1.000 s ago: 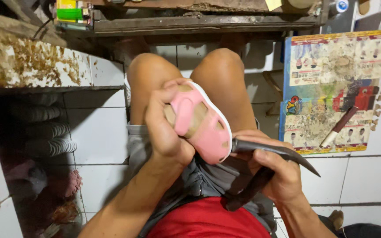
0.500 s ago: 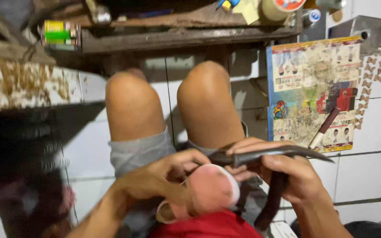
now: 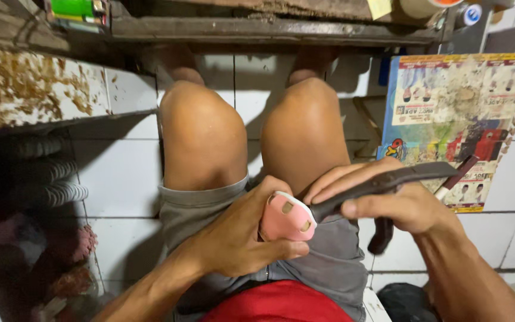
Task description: The person holds a pink children's sandal over a lit gas burner to soften the material, then presses and shapes the warmed upper with a curved wooden tool while working on their lap. They repeat the heating and shaping on another sandal and place the finished pairs on a rack with rows of similar sandals.
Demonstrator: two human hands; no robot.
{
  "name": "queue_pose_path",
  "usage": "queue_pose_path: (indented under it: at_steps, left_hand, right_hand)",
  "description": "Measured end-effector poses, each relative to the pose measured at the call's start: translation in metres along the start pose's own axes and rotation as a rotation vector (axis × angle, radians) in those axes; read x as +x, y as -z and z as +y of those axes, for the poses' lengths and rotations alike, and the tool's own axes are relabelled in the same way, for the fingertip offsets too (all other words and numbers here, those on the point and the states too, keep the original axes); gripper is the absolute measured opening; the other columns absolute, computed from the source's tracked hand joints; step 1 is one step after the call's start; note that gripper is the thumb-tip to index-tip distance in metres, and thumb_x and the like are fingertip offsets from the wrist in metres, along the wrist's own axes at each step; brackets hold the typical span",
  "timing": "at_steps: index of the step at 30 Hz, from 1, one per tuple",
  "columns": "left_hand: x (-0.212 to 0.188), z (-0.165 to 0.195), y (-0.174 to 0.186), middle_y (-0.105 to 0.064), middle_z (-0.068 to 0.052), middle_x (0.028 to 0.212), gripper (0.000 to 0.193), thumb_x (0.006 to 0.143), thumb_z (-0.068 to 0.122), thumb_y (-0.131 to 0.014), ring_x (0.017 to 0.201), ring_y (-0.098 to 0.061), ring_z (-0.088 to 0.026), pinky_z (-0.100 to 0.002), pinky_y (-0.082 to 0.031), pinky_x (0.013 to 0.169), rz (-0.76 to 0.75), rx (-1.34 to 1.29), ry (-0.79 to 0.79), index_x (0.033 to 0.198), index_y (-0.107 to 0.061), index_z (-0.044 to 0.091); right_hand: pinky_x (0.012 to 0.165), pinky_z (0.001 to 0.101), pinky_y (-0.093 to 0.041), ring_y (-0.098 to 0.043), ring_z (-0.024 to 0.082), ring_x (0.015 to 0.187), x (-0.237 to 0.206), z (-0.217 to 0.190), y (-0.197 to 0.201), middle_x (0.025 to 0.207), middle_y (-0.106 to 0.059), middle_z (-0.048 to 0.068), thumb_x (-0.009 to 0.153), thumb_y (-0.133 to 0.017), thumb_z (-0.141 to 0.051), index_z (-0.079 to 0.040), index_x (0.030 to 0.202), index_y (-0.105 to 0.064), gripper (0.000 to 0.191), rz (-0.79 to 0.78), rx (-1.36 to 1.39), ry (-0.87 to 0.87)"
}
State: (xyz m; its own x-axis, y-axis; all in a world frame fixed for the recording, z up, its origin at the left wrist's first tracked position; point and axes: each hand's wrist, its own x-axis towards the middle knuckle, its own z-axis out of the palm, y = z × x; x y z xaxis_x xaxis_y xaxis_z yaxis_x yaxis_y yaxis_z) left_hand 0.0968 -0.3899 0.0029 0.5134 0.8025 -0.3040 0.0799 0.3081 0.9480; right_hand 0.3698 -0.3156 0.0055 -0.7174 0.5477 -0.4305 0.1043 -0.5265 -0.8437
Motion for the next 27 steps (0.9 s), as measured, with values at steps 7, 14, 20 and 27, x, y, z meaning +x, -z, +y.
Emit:
queue_pose_path:
  at_steps: [7,14,20,27]
  left_hand:
    - [0.008,-0.011,0.0,-0.054,-0.015,0.104,0.056,0.084,0.026,-0.087,0.094,-0.059,-0.032,-0.04,-0.048,0.081,-0.01,0.283,-0.255,0.12,-0.05,0.003]
    - [0.005,-0.007,0.007,-0.06,-0.015,0.097,0.053,0.087,0.027,-0.082,0.075,-0.059,-0.02,-0.031,-0.05,0.061,-0.096,-0.58,0.408,0.125,-0.052,0.005]
    - [0.008,-0.013,0.011,-0.06,-0.005,0.108,0.046,0.091,0.028,-0.074,0.096,-0.061,-0.01,-0.026,-0.057,0.077,0.064,-0.754,0.3,0.122,-0.051,0.003]
    - [0.011,-0.01,0.002,-0.062,-0.005,0.097,0.037,0.09,0.027,-0.07,0.085,-0.061,-0.011,-0.026,-0.052,0.073,0.194,-1.107,0.368,0.116,-0.057,0.004]
  right_hand:
    - [0.095,0.0417,-0.059,-0.075,0.035,0.107,0.023,-0.019,0.019,0.115,-0.08,0.022,0.081,-0.073,-0.004,0.008,0.108,-0.079,0.03,-0.204,-0.121,-0.001]
    - [0.088,0.0431,-0.067,-0.077,0.037,0.104,0.028,-0.018,0.014,0.118,-0.075,0.028,0.082,-0.071,-0.008,0.012,0.108,-0.077,0.034,-0.077,0.139,-0.09]
    - [0.089,0.041,-0.063,-0.077,0.035,0.104,0.017,-0.01,-0.013,0.116,-0.078,0.027,0.08,-0.072,-0.01,0.011,0.106,-0.078,0.034,0.181,-0.09,-0.015]
    - [0.094,0.0394,-0.062,-0.078,0.033,0.106,0.003,0.001,-0.035,0.112,-0.081,0.023,0.083,-0.072,-0.011,0.009,0.108,-0.079,0.033,0.312,-0.207,0.051]
